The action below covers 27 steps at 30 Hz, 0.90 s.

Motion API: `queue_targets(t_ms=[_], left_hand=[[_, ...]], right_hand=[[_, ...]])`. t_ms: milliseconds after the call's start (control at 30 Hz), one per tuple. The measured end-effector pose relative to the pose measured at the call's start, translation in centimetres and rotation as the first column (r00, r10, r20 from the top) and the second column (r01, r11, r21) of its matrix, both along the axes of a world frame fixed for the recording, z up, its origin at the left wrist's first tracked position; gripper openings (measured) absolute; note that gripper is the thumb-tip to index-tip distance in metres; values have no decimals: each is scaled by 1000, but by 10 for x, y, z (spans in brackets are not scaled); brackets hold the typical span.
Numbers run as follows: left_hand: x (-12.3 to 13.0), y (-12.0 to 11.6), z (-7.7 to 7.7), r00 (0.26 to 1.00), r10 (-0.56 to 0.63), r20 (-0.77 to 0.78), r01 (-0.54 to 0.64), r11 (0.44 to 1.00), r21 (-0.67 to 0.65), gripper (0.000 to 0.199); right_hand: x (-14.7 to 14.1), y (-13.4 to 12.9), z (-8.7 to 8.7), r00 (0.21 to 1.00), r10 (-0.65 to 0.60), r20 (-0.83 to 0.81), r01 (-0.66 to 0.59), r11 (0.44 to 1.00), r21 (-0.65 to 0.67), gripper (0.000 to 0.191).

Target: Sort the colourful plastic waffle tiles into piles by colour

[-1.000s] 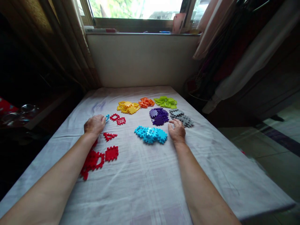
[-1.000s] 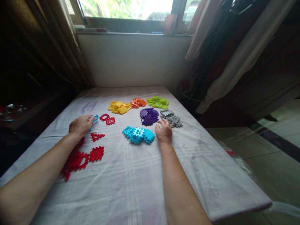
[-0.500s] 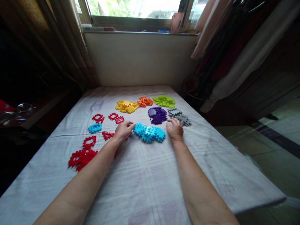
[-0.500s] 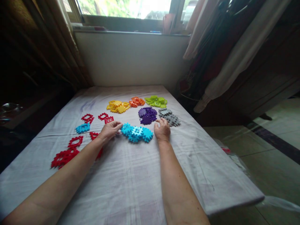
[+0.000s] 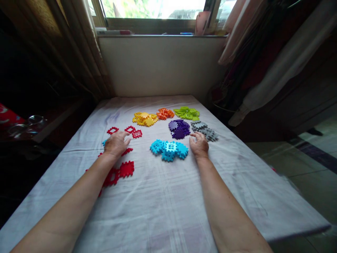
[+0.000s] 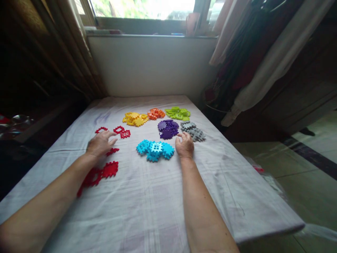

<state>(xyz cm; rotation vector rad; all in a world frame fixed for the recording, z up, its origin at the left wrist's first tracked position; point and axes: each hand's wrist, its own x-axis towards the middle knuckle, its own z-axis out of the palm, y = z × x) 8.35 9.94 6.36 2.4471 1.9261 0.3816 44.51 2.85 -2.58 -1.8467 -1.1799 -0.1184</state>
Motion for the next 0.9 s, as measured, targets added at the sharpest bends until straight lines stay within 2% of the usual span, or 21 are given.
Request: queue_targets(t_ms=[100,200,333,467,567,700,800,900], left_hand=[[-44,11,1,967,148,-208,-154,988,-13,48],[-69,15,-4,954,160,-253,-188,978,-93,50],[-78,16,-6,967,145,-208,-174,977,-125,53],[-76,15,1,984,140,-112,-148,986,-70,53],[-55,8,5,996,41,73,-39,999,-29,52],[4,-12,1,939,-220,264,234,972,-25,54],[50,-27,-6,898,-346,271,366,930,-25,54],[77,-35,-12,888,-411,206,425,905,-30,52]], right_hand=[[0,1,-1,1000,-6,8,6,1000,8,24],[0,0,1,1000,-13,10,12,1000,10,24],[-2,-2,4,1000,-5,-19,4,1000,-23,25],[-2,-2,5,1000,4,-28,-5,1000,-20,25],[-2,-2,4,1000,4,-20,-4,1000,-5,24],[-4,-2,7,1000,-6,-18,6,999,-37,24],[-4,-3,7,1000,0,-20,-1,1000,-30,25],[-3,-3,7,1000,2,-21,-2,1000,1,24]])
